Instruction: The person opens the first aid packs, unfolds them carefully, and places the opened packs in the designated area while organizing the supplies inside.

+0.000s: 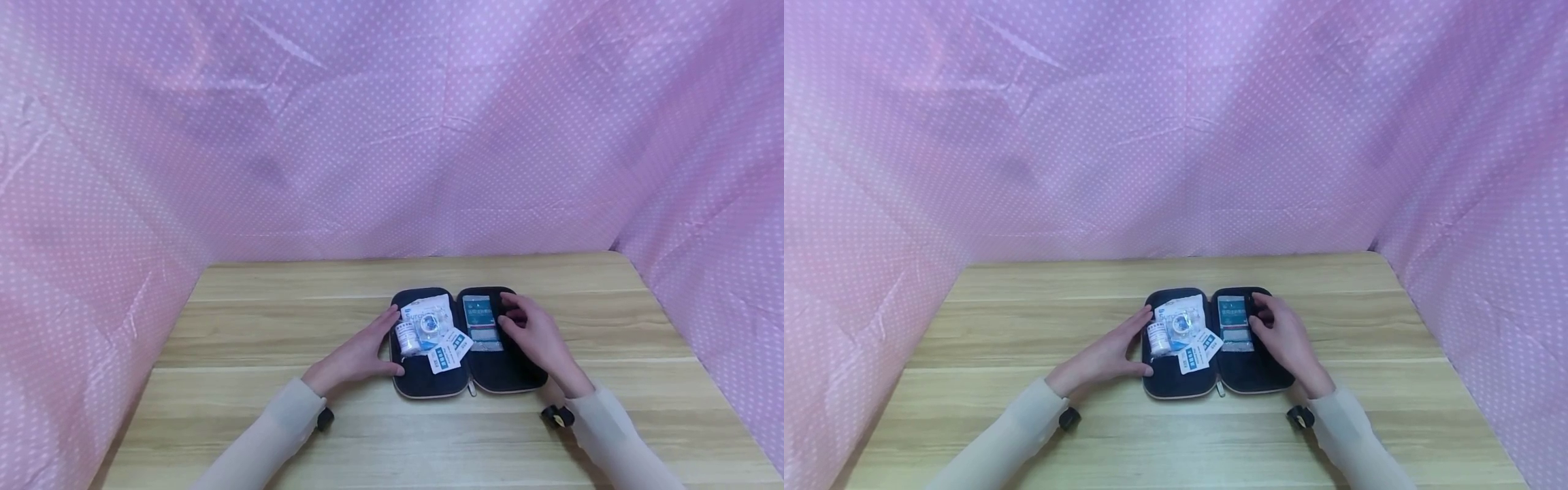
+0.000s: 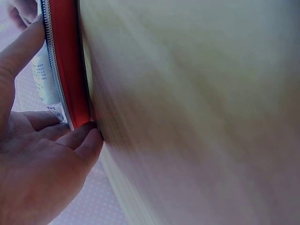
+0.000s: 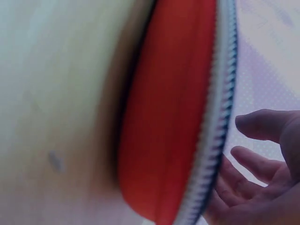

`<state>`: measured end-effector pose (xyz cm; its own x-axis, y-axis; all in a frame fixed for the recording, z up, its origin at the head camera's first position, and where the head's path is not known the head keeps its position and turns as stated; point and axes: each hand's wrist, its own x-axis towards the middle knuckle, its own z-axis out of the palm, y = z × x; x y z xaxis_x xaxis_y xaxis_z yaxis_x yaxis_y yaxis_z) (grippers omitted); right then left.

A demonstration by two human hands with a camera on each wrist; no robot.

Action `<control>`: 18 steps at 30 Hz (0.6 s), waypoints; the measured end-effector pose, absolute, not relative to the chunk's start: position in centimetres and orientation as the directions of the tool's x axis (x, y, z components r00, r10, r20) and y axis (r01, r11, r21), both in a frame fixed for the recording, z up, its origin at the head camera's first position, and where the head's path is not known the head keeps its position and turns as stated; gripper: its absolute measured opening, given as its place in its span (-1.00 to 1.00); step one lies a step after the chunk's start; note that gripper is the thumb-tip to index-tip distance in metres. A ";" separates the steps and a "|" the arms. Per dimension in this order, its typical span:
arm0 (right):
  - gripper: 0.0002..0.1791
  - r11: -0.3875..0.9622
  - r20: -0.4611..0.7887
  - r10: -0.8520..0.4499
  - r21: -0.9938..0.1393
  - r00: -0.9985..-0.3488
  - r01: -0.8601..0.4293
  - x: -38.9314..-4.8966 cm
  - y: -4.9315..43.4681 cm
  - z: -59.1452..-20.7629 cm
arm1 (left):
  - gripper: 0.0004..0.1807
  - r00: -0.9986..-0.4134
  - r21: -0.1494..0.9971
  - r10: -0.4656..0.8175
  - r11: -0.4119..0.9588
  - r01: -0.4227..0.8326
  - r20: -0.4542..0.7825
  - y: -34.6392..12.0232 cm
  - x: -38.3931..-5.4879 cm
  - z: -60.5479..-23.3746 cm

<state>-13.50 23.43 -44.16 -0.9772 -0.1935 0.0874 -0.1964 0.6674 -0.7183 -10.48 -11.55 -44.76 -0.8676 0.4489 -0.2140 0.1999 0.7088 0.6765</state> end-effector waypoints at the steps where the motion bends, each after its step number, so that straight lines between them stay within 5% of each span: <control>1: -0.49 0.657 0.103 -0.192 -0.725 -0.976 -0.206 -13.4 23.4 -44.1 | 0.19 -0.868 0.676 0.448 0.709 0.199 -0.214 -11.5 -10.5 -44.8; 18: -0.57 0.581 0.249 -0.198 -0.749 -0.948 -0.318 -11.1 21.8 -43.0 | 0.19 -0.871 0.671 0.451 0.709 0.216 -0.196 -11.5 -10.5 -45.0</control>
